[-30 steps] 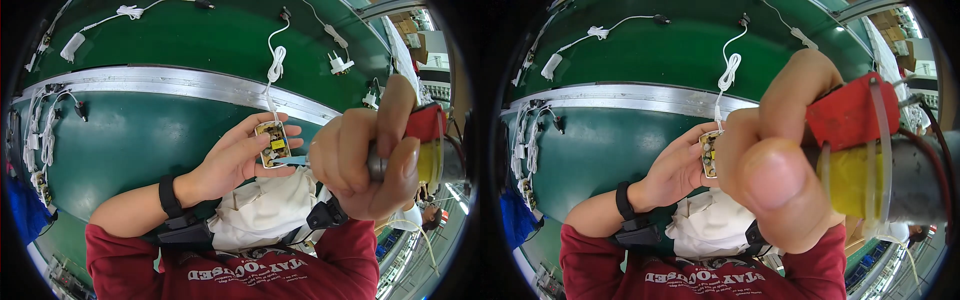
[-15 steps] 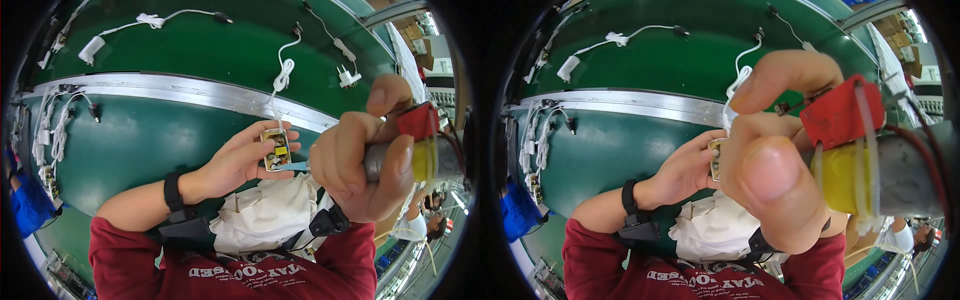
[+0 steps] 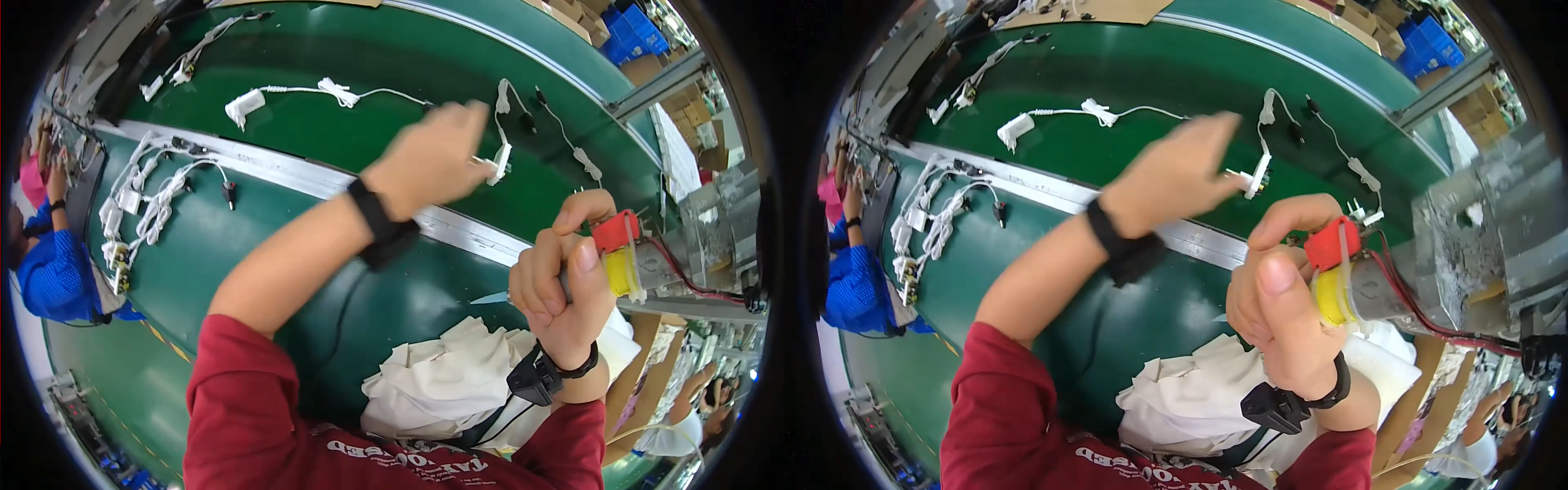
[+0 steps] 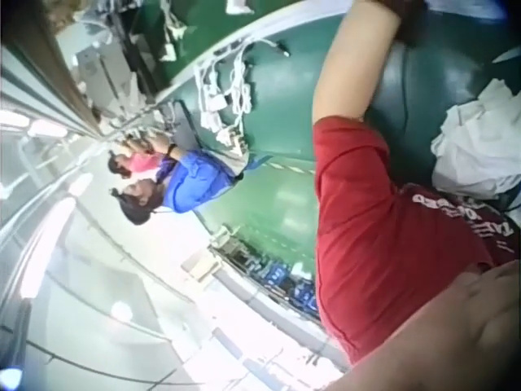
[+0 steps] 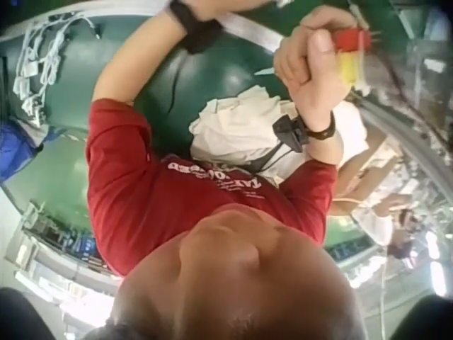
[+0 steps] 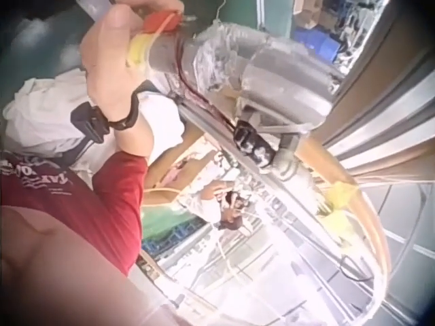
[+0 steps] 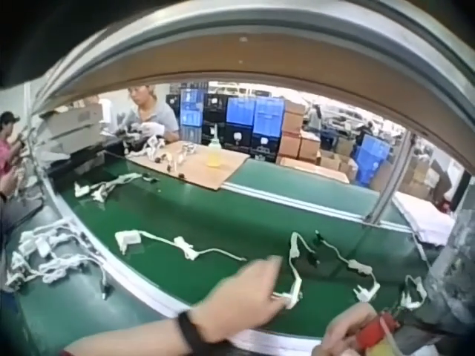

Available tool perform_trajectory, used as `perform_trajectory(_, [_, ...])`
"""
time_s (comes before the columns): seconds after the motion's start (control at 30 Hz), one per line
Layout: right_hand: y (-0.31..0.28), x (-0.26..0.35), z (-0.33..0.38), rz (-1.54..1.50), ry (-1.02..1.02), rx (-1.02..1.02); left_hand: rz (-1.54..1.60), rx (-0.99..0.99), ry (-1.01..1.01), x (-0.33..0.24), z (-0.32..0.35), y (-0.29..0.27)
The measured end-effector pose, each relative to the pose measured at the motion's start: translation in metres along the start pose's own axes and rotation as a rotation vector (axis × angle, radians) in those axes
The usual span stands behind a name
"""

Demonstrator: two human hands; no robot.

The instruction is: The person applies glue to the internal components of power adapters using a dispenser, then places each adapter onto a conveyor belt and picks up another one to repeat the process.

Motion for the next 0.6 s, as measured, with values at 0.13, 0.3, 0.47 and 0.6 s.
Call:
perform_trajectory(0.13, [-0.005, 0.000, -0.002, 0.070, 0.012, -0.030, -0.743, -0.053, 0.011, 0.074, 0.024, -0.112])
perform_trajectory(0.3, [-0.001, 0.001, 0.000, 0.100, -0.022, -0.018, -1.010, 0.094, -0.269, 0.152, 0.080, -0.217])
perform_trajectory(0.47, [-0.003, -0.001, 0.002, 0.055, -0.037, -0.058, 0.106, -0.167, -0.876, 0.106, 0.095, -0.162])
perform_trajectory(0.6, [-0.011, 0.002, 0.002, 0.087, -0.042, -0.127, 1.374, -0.162, -0.990, 0.024, 0.111, -0.055])
Point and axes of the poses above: each hand's wrist, its own z-axis away from the middle knuckle, its own y-axis out of the palm, x = y × z, the point moved 7 cm from there along -z, towards the middle knuckle, and after that the axes turned 8 degrees about z, right-handed, at the moved point
